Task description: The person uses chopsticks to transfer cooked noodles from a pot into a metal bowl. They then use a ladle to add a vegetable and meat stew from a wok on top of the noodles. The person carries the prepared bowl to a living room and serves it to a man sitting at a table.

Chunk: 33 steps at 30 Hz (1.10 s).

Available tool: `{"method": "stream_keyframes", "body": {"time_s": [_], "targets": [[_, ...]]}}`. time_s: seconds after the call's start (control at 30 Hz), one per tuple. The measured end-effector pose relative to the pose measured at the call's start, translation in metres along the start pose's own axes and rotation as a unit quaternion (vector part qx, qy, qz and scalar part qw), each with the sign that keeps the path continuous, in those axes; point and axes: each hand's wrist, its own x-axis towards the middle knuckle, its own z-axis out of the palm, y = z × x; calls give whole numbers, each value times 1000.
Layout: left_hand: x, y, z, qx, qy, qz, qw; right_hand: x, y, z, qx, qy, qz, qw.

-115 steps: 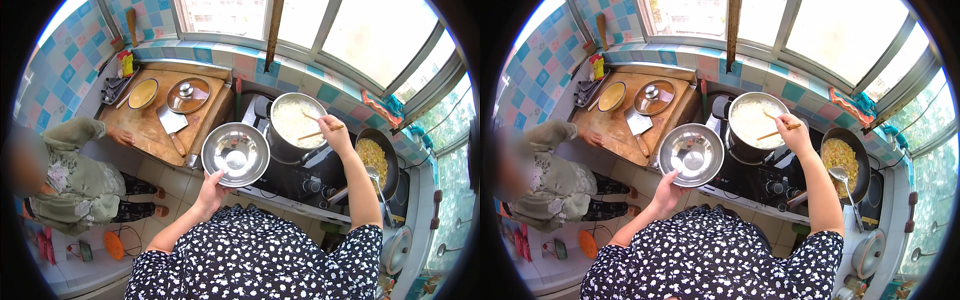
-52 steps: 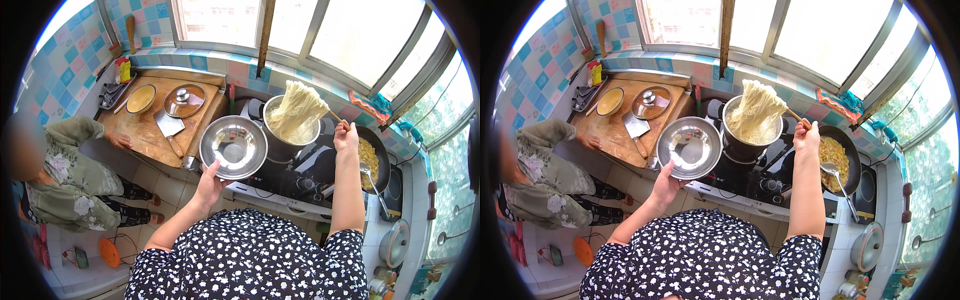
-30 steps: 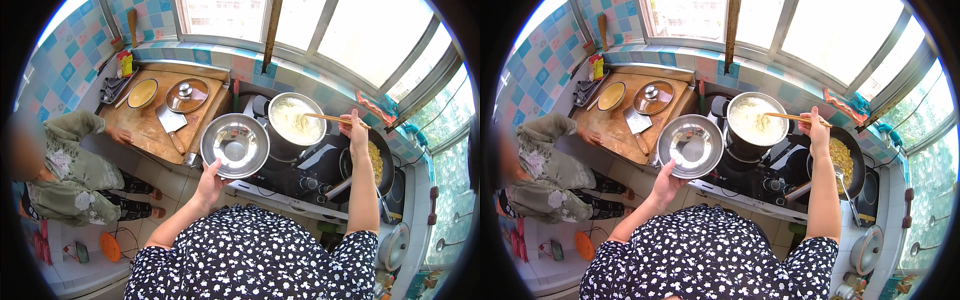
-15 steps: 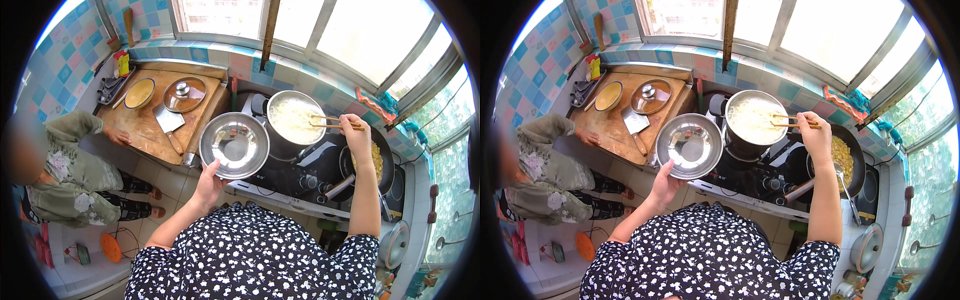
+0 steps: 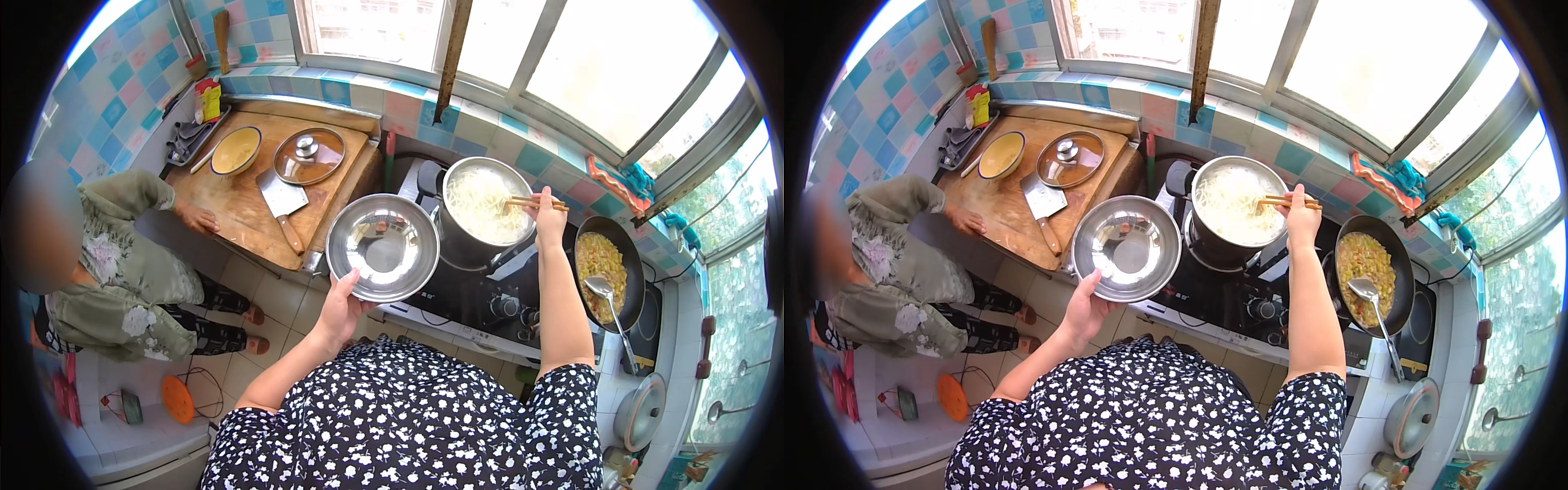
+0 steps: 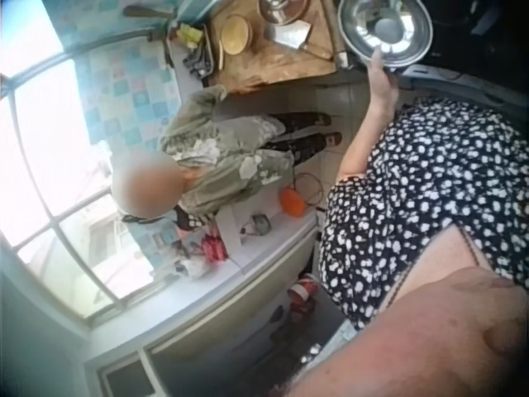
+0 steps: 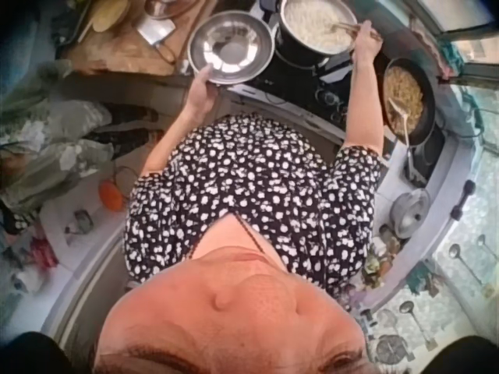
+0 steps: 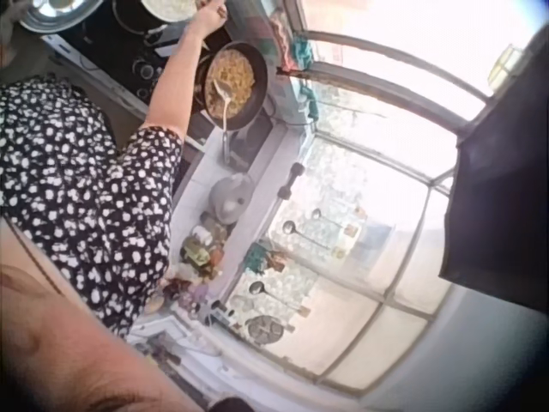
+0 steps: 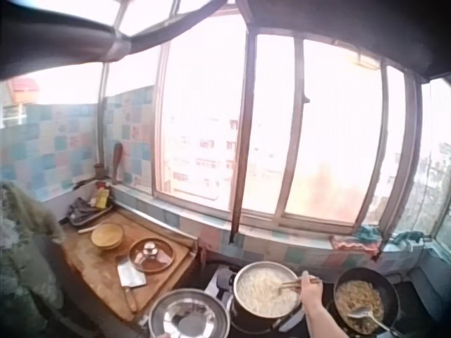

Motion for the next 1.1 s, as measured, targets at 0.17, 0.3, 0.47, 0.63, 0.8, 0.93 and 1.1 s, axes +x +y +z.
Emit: {"method": "stream_keyframes", "body": {"time_s": [0.17, 0.3, 0.47, 0.63, 0.8, 0.93, 1.1], "targets": [[-2, 1, 0, -10, 5, 5, 1000, -8, -3, 1, 71, 15, 96, 993], [-2, 2, -4, -18, -4, 8, 1000, -29, 6, -21, 136, 28, 170, 976], [-1, 3, 1, -18, -10, 7, 1000, -55, 30, -44, 228, 60, 227, 945], [3, 1, 0, -20, -34, 5, 999, -58, 40, -42, 306, 98, 281, 904], [4, 2, 2, -1, -47, 7, 999, -54, 42, -48, 372, 94, 277, 881], [6, 3, 5, -10, -65, 7, 998, -46, 29, -47, 404, 102, 259, 871], [7, 9, 17, 38, -67, 14, 997, -40, -12, -49, 385, 85, 208, 895]]}}
